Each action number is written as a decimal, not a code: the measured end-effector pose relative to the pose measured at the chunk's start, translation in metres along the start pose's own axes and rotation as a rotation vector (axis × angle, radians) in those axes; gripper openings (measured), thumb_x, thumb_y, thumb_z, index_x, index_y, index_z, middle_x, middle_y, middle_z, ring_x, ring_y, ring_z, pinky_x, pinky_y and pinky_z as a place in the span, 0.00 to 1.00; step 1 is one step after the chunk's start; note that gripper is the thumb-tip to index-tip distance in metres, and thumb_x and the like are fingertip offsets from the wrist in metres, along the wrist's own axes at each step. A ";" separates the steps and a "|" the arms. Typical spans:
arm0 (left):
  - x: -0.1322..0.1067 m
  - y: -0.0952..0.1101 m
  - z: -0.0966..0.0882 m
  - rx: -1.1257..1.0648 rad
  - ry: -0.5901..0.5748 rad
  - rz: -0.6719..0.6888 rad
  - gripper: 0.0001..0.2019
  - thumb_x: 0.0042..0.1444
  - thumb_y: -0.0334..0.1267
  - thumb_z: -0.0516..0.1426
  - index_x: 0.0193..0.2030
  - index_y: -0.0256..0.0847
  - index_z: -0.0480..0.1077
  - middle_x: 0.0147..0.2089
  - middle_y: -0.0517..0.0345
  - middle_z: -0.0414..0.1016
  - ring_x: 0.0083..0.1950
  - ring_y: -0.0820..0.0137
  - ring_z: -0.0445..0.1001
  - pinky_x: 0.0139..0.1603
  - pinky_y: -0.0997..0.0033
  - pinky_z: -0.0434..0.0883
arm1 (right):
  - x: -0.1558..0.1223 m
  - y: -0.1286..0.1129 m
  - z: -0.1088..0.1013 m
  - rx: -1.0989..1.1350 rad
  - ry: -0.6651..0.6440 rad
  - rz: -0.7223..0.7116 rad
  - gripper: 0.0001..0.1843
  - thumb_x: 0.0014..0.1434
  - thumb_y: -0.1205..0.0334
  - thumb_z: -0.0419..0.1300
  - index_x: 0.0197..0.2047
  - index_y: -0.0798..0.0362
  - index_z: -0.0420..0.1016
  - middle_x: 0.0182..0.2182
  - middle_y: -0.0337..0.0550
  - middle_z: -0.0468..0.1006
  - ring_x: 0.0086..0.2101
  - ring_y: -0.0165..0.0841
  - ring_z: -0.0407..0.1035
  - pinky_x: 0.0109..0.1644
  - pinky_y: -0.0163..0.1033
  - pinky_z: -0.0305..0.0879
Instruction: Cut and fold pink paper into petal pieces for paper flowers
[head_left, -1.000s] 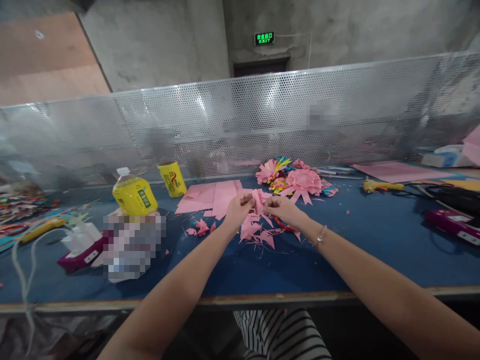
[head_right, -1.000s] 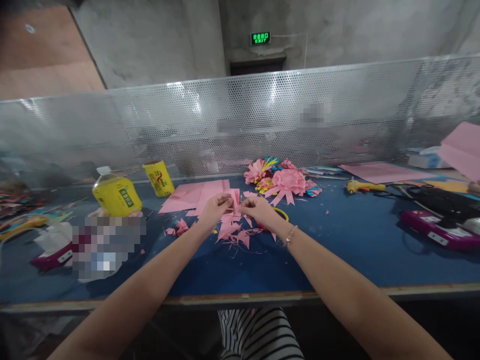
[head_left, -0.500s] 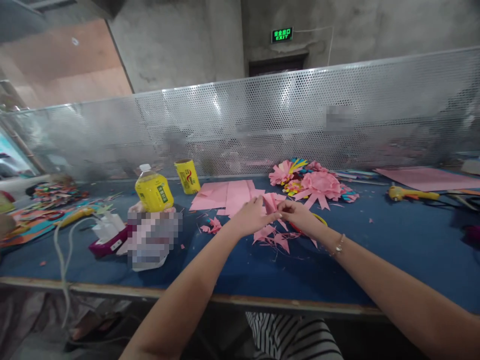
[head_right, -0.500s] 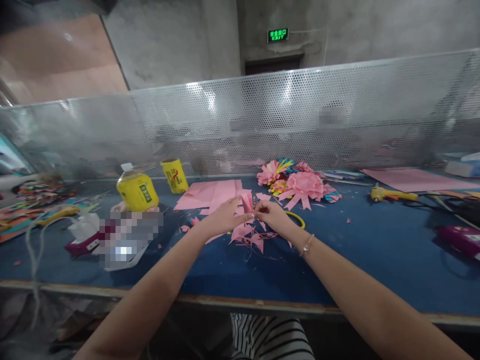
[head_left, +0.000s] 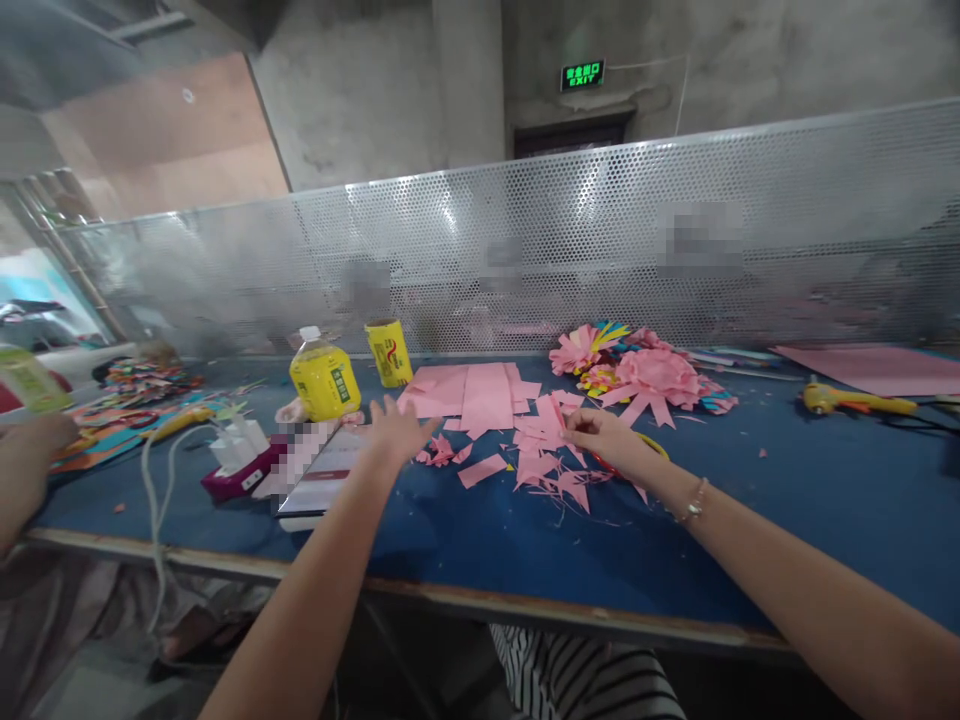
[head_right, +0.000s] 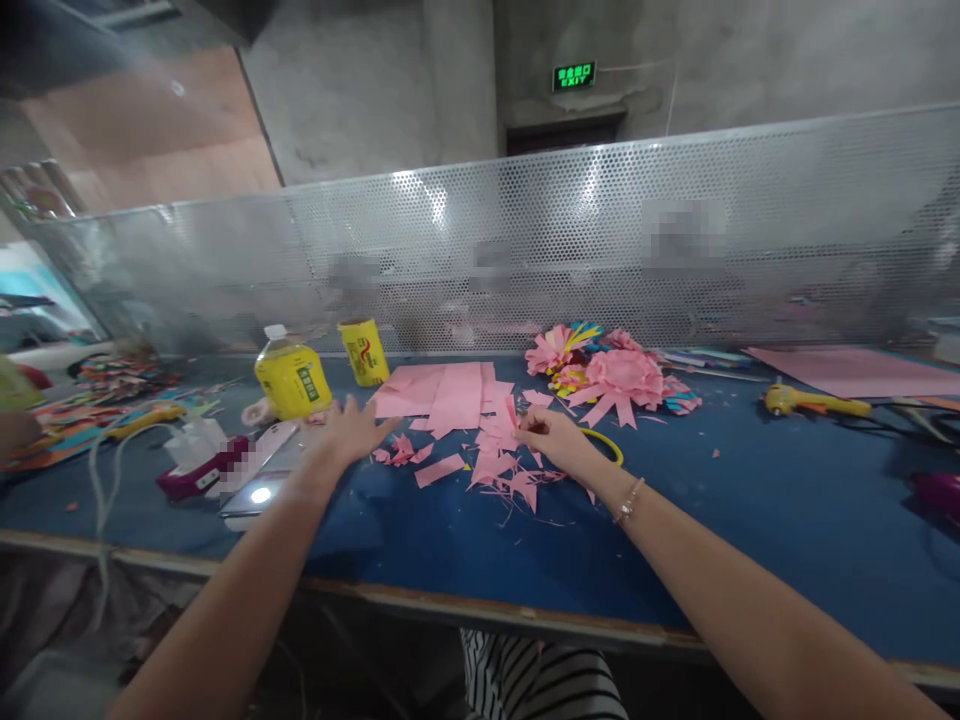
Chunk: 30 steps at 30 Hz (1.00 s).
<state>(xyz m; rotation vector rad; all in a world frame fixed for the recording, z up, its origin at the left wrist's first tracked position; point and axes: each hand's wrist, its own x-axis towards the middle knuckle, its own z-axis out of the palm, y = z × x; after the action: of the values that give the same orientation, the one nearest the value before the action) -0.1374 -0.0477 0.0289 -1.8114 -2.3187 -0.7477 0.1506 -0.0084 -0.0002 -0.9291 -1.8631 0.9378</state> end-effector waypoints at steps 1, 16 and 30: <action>-0.003 0.013 0.001 0.000 -0.004 -0.002 0.32 0.42 0.55 0.52 0.50 0.36 0.63 0.59 0.35 0.52 0.61 0.41 0.41 0.51 0.40 0.46 | 0.000 0.001 0.000 -0.003 0.005 0.000 0.13 0.42 0.55 0.59 0.20 0.54 0.60 0.17 0.33 0.61 0.19 0.24 0.57 0.25 0.33 0.55; -0.019 0.156 0.054 -0.761 -0.333 0.427 0.16 0.48 0.47 0.50 0.38 0.37 0.63 0.37 0.50 0.69 0.37 0.68 0.69 0.39 0.67 0.66 | 0.004 0.009 -0.004 0.176 0.086 -0.058 0.07 0.42 0.62 0.58 0.23 0.54 0.62 0.20 0.34 0.65 0.23 0.25 0.59 0.29 0.34 0.58; -0.015 0.142 0.062 -0.952 -0.315 0.427 0.18 0.38 0.44 0.60 0.35 0.37 0.65 0.32 0.58 0.68 0.33 0.72 0.68 0.34 0.70 0.67 | 0.005 0.005 -0.006 0.444 0.118 0.092 0.13 0.43 0.53 0.59 0.24 0.53 0.61 0.20 0.33 0.64 0.23 0.24 0.62 0.30 0.34 0.63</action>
<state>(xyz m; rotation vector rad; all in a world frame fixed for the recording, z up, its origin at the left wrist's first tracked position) 0.0124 -0.0100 0.0137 -2.8233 -1.6656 -1.7746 0.1550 -0.0008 -0.0007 -0.7794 -1.4393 1.2601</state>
